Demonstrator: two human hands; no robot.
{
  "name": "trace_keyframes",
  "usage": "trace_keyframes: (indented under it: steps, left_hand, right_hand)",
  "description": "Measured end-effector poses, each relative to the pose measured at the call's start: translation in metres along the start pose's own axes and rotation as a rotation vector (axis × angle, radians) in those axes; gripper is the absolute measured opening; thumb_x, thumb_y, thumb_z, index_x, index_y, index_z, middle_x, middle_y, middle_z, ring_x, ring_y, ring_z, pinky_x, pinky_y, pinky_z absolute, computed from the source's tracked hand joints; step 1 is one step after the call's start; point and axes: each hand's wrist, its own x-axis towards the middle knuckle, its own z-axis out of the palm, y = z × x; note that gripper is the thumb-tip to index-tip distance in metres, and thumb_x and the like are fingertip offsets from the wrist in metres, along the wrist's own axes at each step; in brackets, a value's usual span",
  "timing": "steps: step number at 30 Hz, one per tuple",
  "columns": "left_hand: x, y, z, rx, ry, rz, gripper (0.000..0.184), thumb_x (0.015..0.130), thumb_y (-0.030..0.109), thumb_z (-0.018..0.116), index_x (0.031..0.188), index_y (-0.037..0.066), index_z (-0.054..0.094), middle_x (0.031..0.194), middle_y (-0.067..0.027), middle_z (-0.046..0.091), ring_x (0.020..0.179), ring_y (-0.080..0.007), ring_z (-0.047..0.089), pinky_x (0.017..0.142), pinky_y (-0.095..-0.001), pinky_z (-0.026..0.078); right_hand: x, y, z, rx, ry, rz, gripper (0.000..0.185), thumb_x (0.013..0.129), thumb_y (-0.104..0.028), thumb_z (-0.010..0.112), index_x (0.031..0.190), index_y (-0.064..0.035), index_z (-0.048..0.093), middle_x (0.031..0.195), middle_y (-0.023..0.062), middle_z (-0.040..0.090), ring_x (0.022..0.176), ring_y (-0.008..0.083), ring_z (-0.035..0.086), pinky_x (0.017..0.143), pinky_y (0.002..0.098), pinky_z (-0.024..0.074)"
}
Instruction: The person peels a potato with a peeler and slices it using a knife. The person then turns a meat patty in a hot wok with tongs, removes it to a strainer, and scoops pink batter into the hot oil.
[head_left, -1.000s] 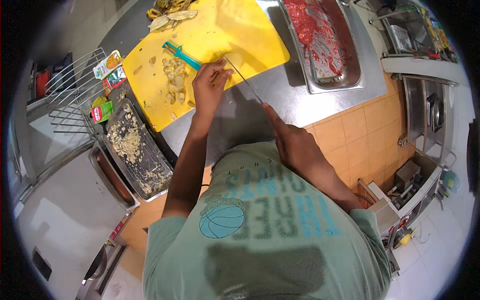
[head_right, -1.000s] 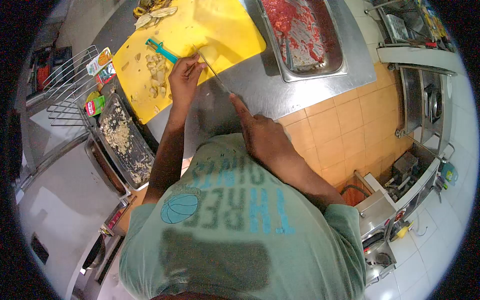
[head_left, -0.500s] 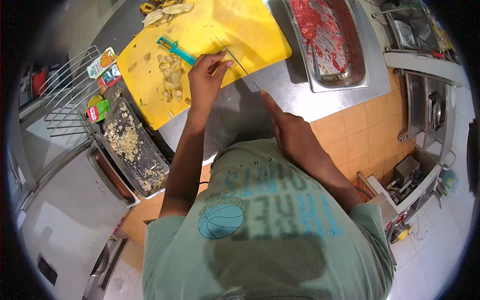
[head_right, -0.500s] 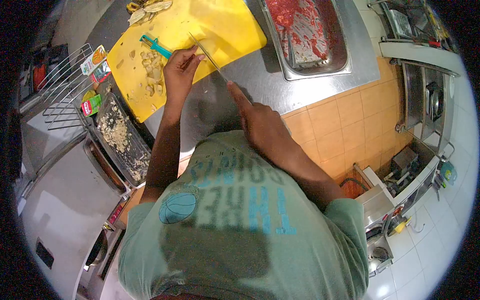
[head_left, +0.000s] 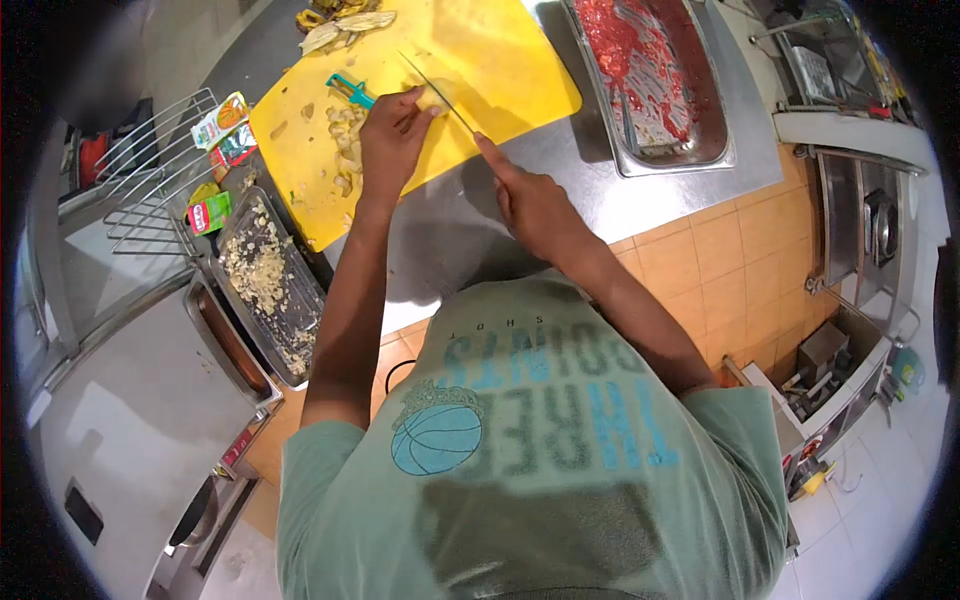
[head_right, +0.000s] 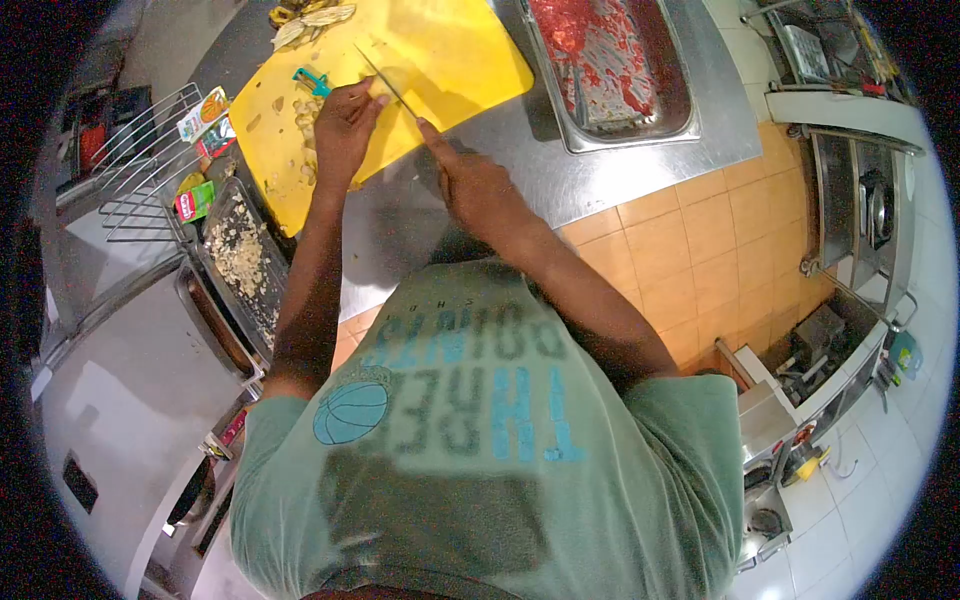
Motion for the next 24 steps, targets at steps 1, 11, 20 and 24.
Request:
trace_keyframes:
  steps: [1,11,20,24]
  left_hand:
    - [0.000,0.004,0.000,0.032,-0.046,0.020,0.033,0.078,0.008,0.075,0.107,-0.002,0.063,0.095,-0.0109,0.063,0.080,-0.0151,0.063,0.072,-0.0260,0.053]
    - [-0.003,0.015,0.017,0.283,-0.046,0.282,0.037,0.069,0.011,0.081,0.099,-0.002,0.063,0.096,-0.0137,0.063,0.083,-0.0244,0.066,0.073,-0.0310,0.055]
    - [0.016,0.009,-0.005,0.405,-0.045,0.271,0.037,0.069,0.007,0.078,0.101,0.000,0.062,0.099,-0.0139,0.062,0.087,-0.0247,0.066,0.077,-0.0309,0.055]
    - [0.039,0.035,-0.024,0.466,-0.113,0.373,0.033,0.076,0.009,0.069,0.106,0.002,0.060,0.106,-0.0148,0.061,0.101,-0.0321,0.060,0.089,-0.0394,0.049]
  right_hand:
    - [-0.003,-0.007,-0.012,-0.026,-0.027,0.029,0.057,0.090,-0.009,0.047,0.143,-0.0158,0.030,0.089,0.0257,0.062,0.076,0.0457,0.060,0.069,0.0537,0.0475]
    - [-0.016,-0.016,-0.024,-0.149,-0.117,0.162,0.055,0.092,-0.009,0.044,0.144,-0.0181,0.029,0.087,0.0266,0.062,0.080,0.0461,0.061,0.071,0.0546,0.0476]
    - [0.009,0.001,0.006,-0.079,0.042,-0.010,0.056,0.092,-0.009,0.046,0.144,-0.0192,0.029,0.073,0.0257,0.059,0.069,0.0446,0.059,0.063,0.0510,0.0454]
    - [0.006,-0.005,-0.008,-0.101,0.026,-0.026,0.054,0.091,-0.008,0.046,0.143,-0.0181,0.032,0.075,0.0256,0.060,0.072,0.0439,0.060,0.064,0.0504,0.0464]
